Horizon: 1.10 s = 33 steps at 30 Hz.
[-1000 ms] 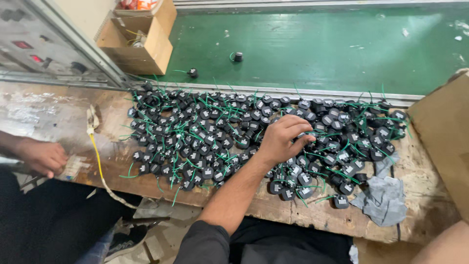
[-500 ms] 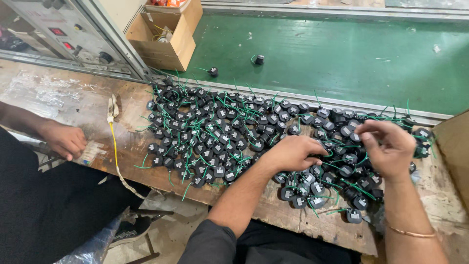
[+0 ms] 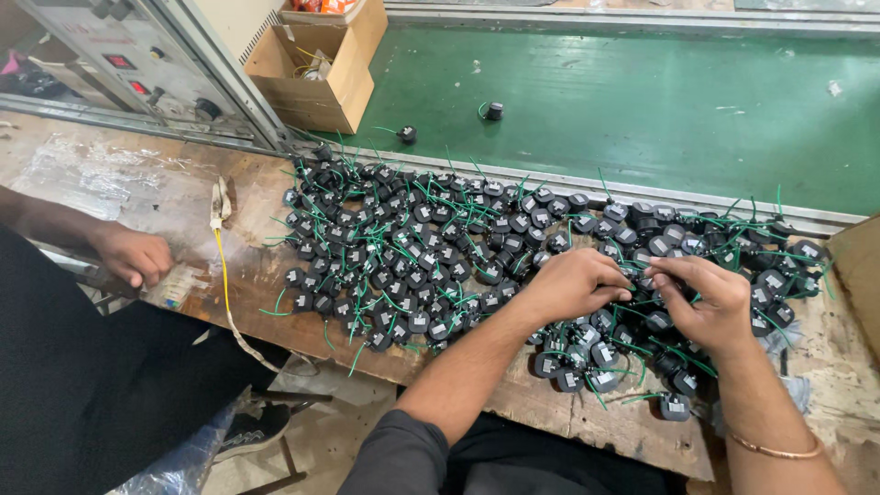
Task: The person picks up black plug-shaped electrical components with green wires from a pile on the workbench, twists and arranges the wire leads on each unit by hand, and places finished units into a cardboard box beside the bench, working through the pile one unit at a time.
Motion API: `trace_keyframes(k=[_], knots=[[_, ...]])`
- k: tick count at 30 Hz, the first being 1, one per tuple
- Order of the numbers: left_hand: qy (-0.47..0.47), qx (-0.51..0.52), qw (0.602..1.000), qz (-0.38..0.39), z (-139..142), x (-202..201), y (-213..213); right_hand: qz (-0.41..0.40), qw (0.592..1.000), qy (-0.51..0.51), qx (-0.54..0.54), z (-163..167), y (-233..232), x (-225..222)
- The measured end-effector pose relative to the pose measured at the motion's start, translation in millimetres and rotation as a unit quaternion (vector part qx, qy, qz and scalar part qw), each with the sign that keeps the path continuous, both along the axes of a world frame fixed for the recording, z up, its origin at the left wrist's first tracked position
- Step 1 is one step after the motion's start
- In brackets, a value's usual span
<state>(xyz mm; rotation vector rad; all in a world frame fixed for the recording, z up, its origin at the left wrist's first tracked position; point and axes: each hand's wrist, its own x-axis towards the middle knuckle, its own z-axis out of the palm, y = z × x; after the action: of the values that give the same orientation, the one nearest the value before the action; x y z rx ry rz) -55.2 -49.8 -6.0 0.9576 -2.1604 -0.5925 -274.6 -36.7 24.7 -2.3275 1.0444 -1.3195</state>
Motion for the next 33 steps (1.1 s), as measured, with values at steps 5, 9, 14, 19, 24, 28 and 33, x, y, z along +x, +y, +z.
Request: trace_keyframes(k=[5, 9, 14, 19, 24, 28, 33], knots=[[0.051, -0.064, 0.995, 0.049, -1.4, -6.6, 2.6, -0.003, 0.998, 0.039, -0.04, -0.5, 1.8, 4.1], [0.113, -0.099, 0.984, 0.096, 10.2, -5.7, 6.6, 0.007, 0.998, 0.029, -0.049, -1.5, 3.7, 5.2], [0.256, -0.177, 0.944, 0.112, 30.4, 8.2, 11.9, -0.003, 0.999, -0.034, 0.011, -3.7, 5.2, 3.5], [0.29, -0.212, 0.933, 0.01, 31.4, 13.9, 15.3, 0.046, 0.996, 0.045, 0.064, -14.6, -1.1, 7.2], [0.261, -0.178, 0.948, -0.049, 17.0, 4.8, 16.8, 0.09, 0.988, 0.103, 0.073, -30.6, -0.9, 14.7], [0.308, -0.083, 0.944, -0.085, 9.9, 1.6, 15.8, 0.058, 0.993, 0.044, 0.094, -30.6, -3.3, 11.1], [0.337, -0.022, 0.936, -0.096, 11.1, 3.2, 9.5, -0.033, 0.995, -0.012, 0.089, -29.9, -3.8, 8.4]])
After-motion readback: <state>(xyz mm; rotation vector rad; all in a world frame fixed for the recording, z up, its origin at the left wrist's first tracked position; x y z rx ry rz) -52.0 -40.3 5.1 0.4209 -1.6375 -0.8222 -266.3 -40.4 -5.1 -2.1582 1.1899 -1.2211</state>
